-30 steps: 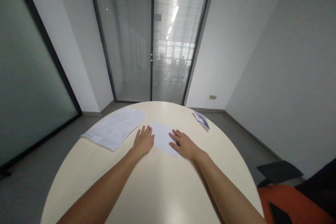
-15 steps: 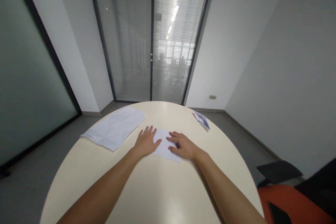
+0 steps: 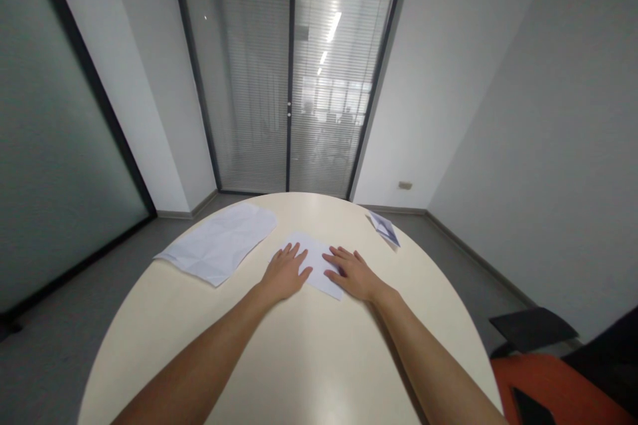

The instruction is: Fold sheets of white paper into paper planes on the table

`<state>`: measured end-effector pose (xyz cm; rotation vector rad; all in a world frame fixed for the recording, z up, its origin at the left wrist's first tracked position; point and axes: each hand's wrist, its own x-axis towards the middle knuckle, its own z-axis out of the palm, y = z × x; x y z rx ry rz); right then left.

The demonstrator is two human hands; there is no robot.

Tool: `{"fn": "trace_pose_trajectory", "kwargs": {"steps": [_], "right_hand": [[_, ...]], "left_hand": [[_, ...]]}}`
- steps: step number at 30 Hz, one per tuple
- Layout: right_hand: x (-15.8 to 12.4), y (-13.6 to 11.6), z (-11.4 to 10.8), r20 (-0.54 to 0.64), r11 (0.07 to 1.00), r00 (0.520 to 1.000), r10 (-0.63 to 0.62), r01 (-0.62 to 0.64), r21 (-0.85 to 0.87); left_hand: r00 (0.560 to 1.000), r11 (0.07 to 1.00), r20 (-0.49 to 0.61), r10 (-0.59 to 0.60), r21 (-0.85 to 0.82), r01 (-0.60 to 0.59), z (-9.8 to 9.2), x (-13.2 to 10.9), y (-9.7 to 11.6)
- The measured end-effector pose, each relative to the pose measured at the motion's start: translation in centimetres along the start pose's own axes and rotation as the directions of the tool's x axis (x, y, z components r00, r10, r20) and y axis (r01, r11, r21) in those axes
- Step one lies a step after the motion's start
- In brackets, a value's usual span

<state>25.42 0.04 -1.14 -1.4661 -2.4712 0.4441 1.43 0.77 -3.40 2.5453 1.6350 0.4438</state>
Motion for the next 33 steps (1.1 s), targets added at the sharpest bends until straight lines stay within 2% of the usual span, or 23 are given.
{"fn": "trace_pose_trajectory", "kwargs": {"steps": [3,6,9,11,13,16,21,28,33], "right_hand": [[0.1,0.3,0.1,-0.022,0.999,0.999,0.043,-0.044,-0.032],[0.2,0.3,0.0,-0.096,0.994,0.994,0.044,-0.053,-0.094],[0.3,0.0,-0.1,-0.153,0.992,0.983,-0.098,0.084,-0.098],[0.3,-0.2,-0.2,-0.153,0.979,0.967,-0.203,0.198,-0.048],[0.2,-0.4,-0.2,-0.138,0.968,0.959,-0.247,0.250,0.004],[0.1,-0.5,-0.1,-0.109,0.970,0.965,-0.238,0.242,0.025],[0.2,0.0,0.1,-0.100,0.974,0.970,-0.221,0.224,0.019],[0.1,0.5,-0.5,-0.068,0.979,0.980,-0.185,0.190,0.070],[-0.1,0.7,-1.2,-0.059,0.982,0.985,-0.161,0.166,0.088]], "left_hand": [[0.999,0.999,-0.005,-0.043,0.021,0.043,0.1,0.2,-0.6],[0.999,0.999,-0.024,-0.045,0.024,0.045,0.0,0.4,-1.0],[0.997,0.998,-0.055,-0.052,0.018,0.053,-0.1,0.5,-0.9],[0.994,0.998,-0.088,-0.064,0.001,0.064,-0.3,0.6,-0.8],[0.989,0.998,-0.134,-0.063,-0.032,0.059,-0.5,0.6,-0.8],[0.987,0.994,-0.161,-0.008,-0.113,-0.011,-0.7,0.6,-0.7],[0.985,0.967,-0.123,0.120,-0.209,-0.143,-0.6,0.4,-0.7],[0.981,0.951,-0.126,0.145,-0.258,-0.173,-0.7,0.5,-0.7],[0.977,0.939,-0.032,0.211,-0.271,-0.212,-1.3,0.0,-0.3]]}}
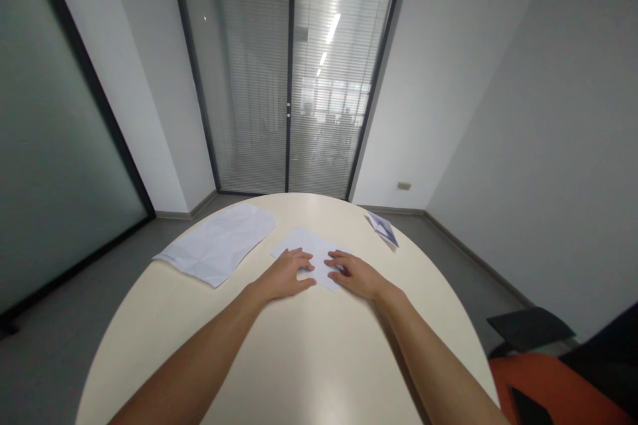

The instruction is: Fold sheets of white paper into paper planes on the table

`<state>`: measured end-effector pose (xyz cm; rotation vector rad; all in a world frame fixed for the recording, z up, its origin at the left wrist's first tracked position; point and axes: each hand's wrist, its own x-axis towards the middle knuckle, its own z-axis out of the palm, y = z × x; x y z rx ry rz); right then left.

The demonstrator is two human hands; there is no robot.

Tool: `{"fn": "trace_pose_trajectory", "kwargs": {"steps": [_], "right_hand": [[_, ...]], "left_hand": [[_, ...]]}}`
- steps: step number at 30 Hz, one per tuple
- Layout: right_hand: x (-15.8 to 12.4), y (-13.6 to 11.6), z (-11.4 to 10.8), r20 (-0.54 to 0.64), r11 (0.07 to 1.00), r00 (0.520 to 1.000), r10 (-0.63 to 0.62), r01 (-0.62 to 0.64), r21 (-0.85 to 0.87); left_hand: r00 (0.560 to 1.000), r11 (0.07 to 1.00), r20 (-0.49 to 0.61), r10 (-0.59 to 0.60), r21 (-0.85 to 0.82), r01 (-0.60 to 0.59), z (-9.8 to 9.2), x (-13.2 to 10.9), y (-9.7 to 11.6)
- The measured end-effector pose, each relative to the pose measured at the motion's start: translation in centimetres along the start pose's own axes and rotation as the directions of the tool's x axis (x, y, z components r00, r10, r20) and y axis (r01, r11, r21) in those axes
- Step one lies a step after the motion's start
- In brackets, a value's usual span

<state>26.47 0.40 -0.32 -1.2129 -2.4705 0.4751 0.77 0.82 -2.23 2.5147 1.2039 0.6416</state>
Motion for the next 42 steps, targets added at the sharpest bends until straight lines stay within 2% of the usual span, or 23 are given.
{"fn": "trace_pose_trajectory", "kwargs": {"steps": [3,12,14,19,27,34,42], "right_hand": [[0.0,-0.1,0.0,-0.016,1.000,1.000,0.002,-0.002,0.010],[0.1,0.0,-0.2,-0.021,0.996,0.999,0.044,-0.042,0.084],[0.1,0.2,-0.2,-0.027,0.996,0.999,0.043,-0.040,0.084],[0.1,0.7,0.1,-0.045,0.997,0.998,0.043,-0.040,0.073],[0.1,0.5,0.1,-0.074,0.999,0.997,0.028,-0.025,0.044],[-0.3,-0.7,-1.0,0.060,0.999,0.997,0.043,-0.043,0.009],[-0.3,-1.3,-1.1,0.098,0.996,0.991,0.092,-0.092,-0.001]], "left_hand": [[1.000,1.000,0.026,-0.005,-0.010,0.005,0.0,0.0,0.1],[1.000,1.000,0.013,-0.004,-0.015,0.004,0.0,0.0,-0.5],[1.000,1.000,0.011,0.026,0.001,-0.026,-0.2,0.0,-0.3],[0.978,0.977,0.043,0.206,0.043,-0.208,-0.8,0.1,0.3],[0.965,0.955,0.078,0.250,0.145,-0.259,-1.2,0.0,1.0],[0.961,0.948,0.057,0.270,0.161,-0.276,-0.8,0.2,0.9],[0.967,0.952,0.033,0.253,0.171,-0.255,-0.5,0.1,0.8]]}}
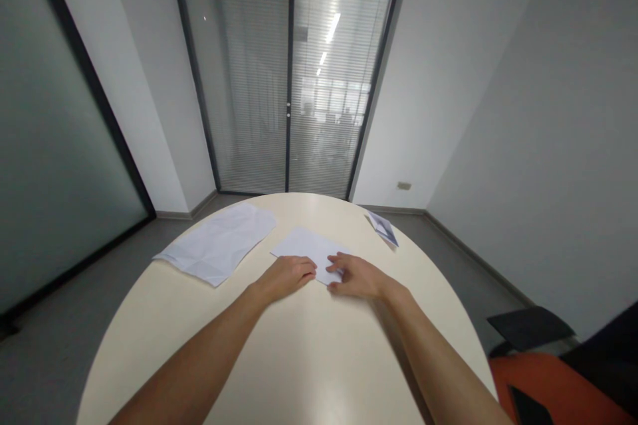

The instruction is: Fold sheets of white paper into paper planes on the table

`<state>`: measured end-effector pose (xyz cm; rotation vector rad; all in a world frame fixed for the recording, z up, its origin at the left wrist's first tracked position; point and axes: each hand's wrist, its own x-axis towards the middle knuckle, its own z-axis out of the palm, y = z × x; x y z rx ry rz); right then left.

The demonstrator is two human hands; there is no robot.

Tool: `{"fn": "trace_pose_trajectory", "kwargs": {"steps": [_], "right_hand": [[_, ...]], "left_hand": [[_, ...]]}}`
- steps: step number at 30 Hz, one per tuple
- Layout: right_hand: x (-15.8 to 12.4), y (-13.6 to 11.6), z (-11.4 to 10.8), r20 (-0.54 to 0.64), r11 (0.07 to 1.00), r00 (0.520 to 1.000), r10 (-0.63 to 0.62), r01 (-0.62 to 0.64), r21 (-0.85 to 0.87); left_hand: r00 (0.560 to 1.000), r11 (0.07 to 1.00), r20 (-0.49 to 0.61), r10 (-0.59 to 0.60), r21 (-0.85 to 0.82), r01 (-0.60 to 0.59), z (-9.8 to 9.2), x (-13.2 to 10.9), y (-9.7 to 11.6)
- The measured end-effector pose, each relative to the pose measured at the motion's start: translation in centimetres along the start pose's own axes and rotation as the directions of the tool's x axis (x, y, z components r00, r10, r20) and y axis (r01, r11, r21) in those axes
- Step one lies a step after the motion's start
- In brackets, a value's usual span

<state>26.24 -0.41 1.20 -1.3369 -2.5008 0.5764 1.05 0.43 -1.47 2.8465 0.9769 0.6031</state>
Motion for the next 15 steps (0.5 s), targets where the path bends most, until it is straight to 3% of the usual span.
{"fn": "trace_pose_trajectory", "kwargs": {"steps": [15], "right_hand": [[-0.48,-0.53,-0.64,-0.011,0.999,1.000,0.011,-0.011,-0.037]], "left_hand": [[1.000,1.000,0.006,0.003,-0.028,-0.003,-0.31,0.02,0.03]]}}
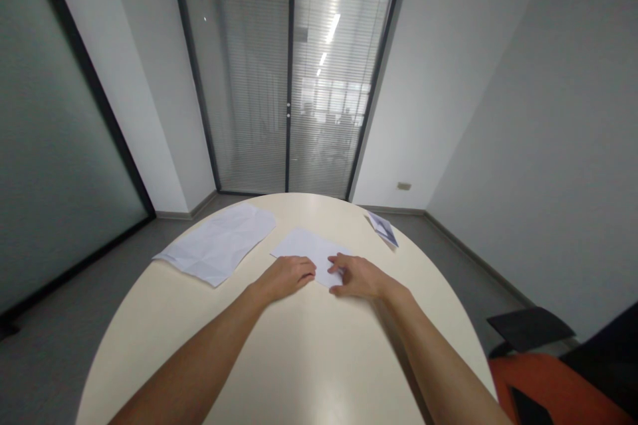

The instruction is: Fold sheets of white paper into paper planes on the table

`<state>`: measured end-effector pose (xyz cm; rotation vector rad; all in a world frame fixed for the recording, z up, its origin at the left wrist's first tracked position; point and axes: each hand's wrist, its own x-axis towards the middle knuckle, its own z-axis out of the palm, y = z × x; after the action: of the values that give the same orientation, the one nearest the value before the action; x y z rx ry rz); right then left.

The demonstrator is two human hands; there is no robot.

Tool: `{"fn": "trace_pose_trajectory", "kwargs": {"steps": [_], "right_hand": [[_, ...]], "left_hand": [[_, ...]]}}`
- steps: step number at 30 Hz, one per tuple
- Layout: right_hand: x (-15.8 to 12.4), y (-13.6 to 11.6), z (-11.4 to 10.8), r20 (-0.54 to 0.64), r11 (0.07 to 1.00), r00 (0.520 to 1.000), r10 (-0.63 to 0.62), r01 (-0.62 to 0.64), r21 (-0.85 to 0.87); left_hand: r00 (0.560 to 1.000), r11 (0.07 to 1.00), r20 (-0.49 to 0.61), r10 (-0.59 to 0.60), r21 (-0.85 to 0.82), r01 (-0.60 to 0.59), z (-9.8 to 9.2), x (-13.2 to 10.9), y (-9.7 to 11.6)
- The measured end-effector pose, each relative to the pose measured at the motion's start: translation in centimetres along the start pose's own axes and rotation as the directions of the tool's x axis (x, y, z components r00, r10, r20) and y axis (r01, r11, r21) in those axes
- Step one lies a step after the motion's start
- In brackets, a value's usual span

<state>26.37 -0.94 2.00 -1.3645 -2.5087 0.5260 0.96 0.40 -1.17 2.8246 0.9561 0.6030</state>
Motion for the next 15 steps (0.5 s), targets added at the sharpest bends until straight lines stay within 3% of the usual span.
{"fn": "trace_pose_trajectory", "kwargs": {"steps": [15], "right_hand": [[0.31,-0.47,0.17,-0.058,0.997,0.998,-0.016,0.012,-0.077]], "left_hand": [[1.000,1.000,-0.017,-0.014,-0.028,0.014,0.05,-0.17,-0.01]]}}
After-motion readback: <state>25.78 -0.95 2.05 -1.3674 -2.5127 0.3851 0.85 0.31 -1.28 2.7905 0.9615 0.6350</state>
